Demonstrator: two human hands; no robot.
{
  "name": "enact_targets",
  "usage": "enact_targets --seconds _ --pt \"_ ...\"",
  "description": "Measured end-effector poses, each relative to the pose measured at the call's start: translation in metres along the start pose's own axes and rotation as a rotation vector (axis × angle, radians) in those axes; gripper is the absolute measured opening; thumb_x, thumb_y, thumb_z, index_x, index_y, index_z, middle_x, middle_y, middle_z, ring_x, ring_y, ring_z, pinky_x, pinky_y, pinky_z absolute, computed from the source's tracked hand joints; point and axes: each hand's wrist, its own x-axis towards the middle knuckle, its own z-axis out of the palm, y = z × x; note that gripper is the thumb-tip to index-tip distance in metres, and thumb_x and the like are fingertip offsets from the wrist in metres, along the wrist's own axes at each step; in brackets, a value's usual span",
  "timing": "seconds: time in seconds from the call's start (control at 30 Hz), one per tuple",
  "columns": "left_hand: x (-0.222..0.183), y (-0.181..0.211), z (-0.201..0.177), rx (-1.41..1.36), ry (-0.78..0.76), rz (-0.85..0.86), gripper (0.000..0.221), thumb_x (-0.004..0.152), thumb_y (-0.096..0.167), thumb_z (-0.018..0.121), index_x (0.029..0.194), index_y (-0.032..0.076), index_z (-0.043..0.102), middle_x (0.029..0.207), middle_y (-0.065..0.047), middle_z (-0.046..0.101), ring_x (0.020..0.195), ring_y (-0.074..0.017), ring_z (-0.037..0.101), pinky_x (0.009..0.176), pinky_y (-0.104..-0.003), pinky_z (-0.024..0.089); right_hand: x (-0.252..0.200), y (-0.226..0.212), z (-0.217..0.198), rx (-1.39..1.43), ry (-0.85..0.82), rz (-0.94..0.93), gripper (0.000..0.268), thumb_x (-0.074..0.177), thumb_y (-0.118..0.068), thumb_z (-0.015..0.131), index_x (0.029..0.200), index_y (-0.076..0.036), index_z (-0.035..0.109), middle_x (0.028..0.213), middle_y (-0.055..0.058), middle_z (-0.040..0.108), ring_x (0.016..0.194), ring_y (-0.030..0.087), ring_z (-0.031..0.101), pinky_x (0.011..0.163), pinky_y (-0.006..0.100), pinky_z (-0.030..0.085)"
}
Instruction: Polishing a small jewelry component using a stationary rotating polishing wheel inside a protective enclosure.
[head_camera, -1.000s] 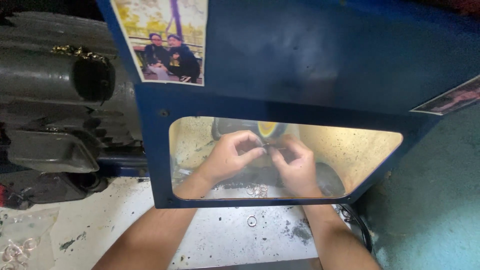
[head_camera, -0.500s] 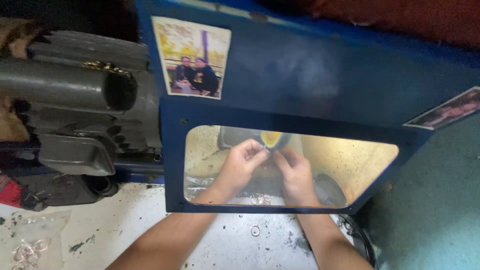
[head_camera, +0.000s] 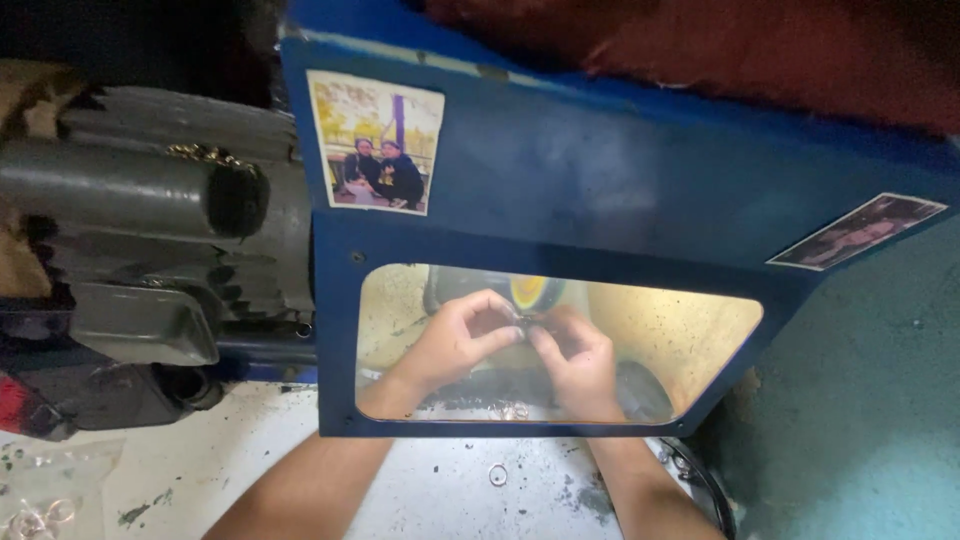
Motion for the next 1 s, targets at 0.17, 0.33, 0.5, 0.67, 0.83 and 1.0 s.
enact_targets --seconds 0.17,0.33,0.5,0.67,0.83,1.0 --pt "0.004 -0.003 0.005 0.094 0.015 0.009 0.014 0.091 0.019 0.074 0.097 0.007 0.071 0.090 -0.013 0.076 0.091 -0.0263 0.073 0.084 -0.043 0.057 0.001 -0.005 -0.002 -0.077 0.005 0.002 0.016 0.086 -0.021 0.082 0.095 -0.007 0.080 0.088 0.011 0.078 0.089 0.021 0.077 0.084 0.038 0.060" --pt "0.005 -0.017 0.013 0.025 0.054 -0.120 0.015 0.095 0.023 0.069 0.100 0.010 0.073 0.087 -0.010 0.076 0.082 -0.0202 0.072 0.078 -0.037 0.057 0.001 -0.029 0.004 0.049 -0.060 0.174 0.020 0.090 -0.021 0.077 0.100 -0.004 0.079 0.088 0.011 0.076 0.089 0.016 0.068 0.086 0.040 0.059" --pt "0.005 -0.030 0.017 -0.282 0.081 -0.096 0.017 0.097 0.018 0.065 0.101 0.002 0.069 0.086 -0.012 0.073 0.082 -0.0203 0.071 0.076 -0.035 0.059 0.001 -0.018 0.024 0.268 0.028 0.397 0.026 0.095 -0.021 0.072 0.108 0.002 0.074 0.096 0.016 0.075 0.088 0.021 0.067 0.090 0.045 0.056" --pt "0.003 -0.026 0.013 -0.311 0.083 -0.074 0.015 0.097 0.014 0.064 0.101 0.000 0.067 0.085 -0.011 0.070 0.081 -0.0191 0.069 0.076 -0.034 0.060 -0.003 -0.040 0.035 0.307 0.074 0.346 0.023 0.094 -0.016 0.073 0.107 0.004 0.073 0.096 0.016 0.074 0.090 0.021 0.067 0.089 0.045 0.057" --pt "0.002 -0.027 0.015 -0.321 0.105 -0.059 0.016 0.096 0.014 0.065 0.101 -0.001 0.067 0.085 -0.010 0.070 0.082 -0.0184 0.069 0.075 -0.034 0.061 -0.005 -0.036 0.030 0.288 0.074 0.289 0.022 0.095 -0.016 0.073 0.105 0.004 0.072 0.095 0.019 0.074 0.090 0.021 0.067 0.088 0.045 0.057" --pt "0.005 -0.032 0.011 -0.277 0.080 -0.040 0.012 0.096 0.014 0.066 0.098 0.003 0.067 0.083 -0.009 0.070 0.082 -0.0198 0.069 0.078 -0.036 0.059 -0.002 -0.021 0.025 0.177 0.056 0.167 0.021 0.095 -0.018 0.074 0.103 0.001 0.075 0.093 0.017 0.077 0.093 0.019 0.069 0.090 0.045 0.058"
